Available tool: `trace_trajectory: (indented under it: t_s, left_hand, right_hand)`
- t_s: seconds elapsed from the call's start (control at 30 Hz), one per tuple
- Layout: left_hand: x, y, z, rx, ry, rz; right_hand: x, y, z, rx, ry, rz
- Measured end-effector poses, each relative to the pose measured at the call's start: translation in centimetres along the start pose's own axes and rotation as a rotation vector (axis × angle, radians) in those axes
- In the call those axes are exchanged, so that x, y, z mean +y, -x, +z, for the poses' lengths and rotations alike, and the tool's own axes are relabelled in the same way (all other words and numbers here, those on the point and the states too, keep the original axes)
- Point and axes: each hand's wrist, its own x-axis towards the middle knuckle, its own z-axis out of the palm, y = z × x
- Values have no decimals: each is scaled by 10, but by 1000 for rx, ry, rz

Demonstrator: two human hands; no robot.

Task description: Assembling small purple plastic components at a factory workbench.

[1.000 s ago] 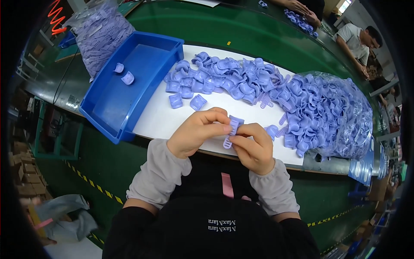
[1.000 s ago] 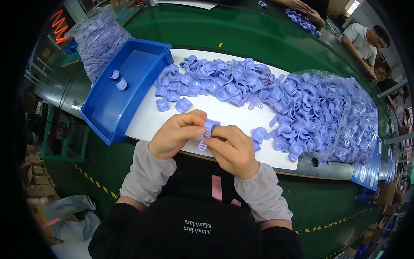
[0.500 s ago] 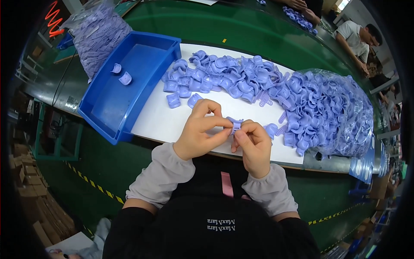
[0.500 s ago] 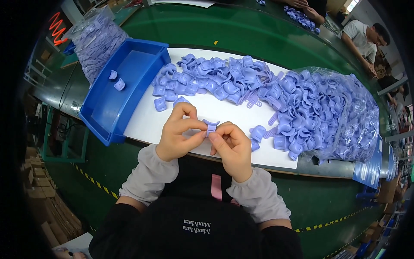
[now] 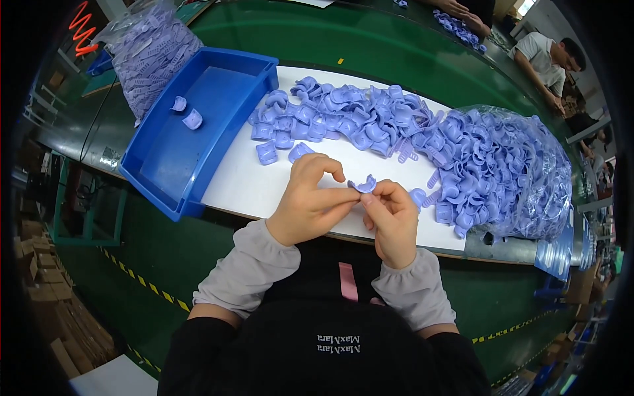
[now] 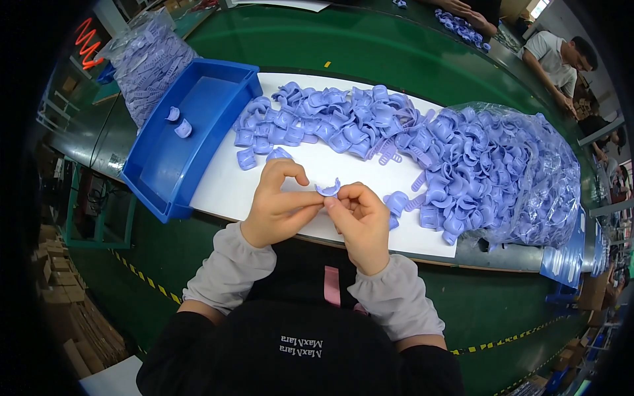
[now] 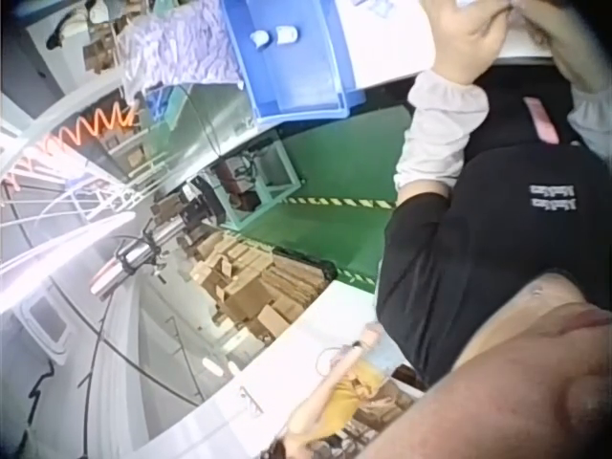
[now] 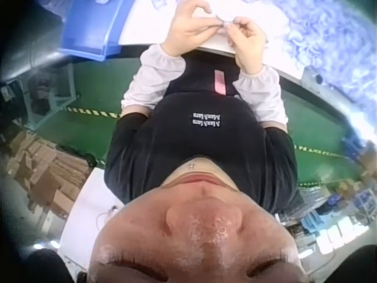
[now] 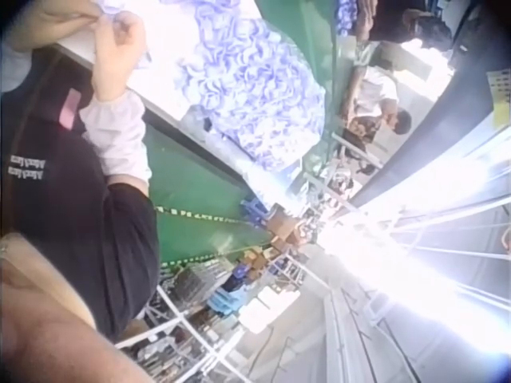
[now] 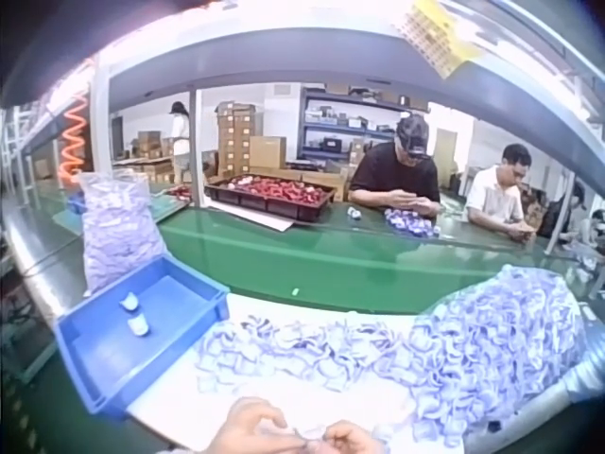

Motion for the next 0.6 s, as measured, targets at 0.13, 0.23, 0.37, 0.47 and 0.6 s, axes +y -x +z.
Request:
trace_trajectory:
  t_s: [0.13, 0.23, 0.37, 0.47, 0.6]
  left_hand:
    - [11, 6, 9, 18, 255, -310]
    - [7, 15, 19, 81, 447, -426]
    - [9, 17, 26, 78, 611, -538]
    - [11, 17, 31, 102, 700, -642]
    - [14, 10, 25, 61, 371, -426]
  right_hand:
    - [2, 0, 5, 22, 17, -105]
    - [1, -1, 7, 19, -48, -95]
    - [2, 0, 5, 2, -52, -88]
    - [3, -1, 0, -31, -50, -53]
    - [-1, -2, -5, -38, 70, -73]
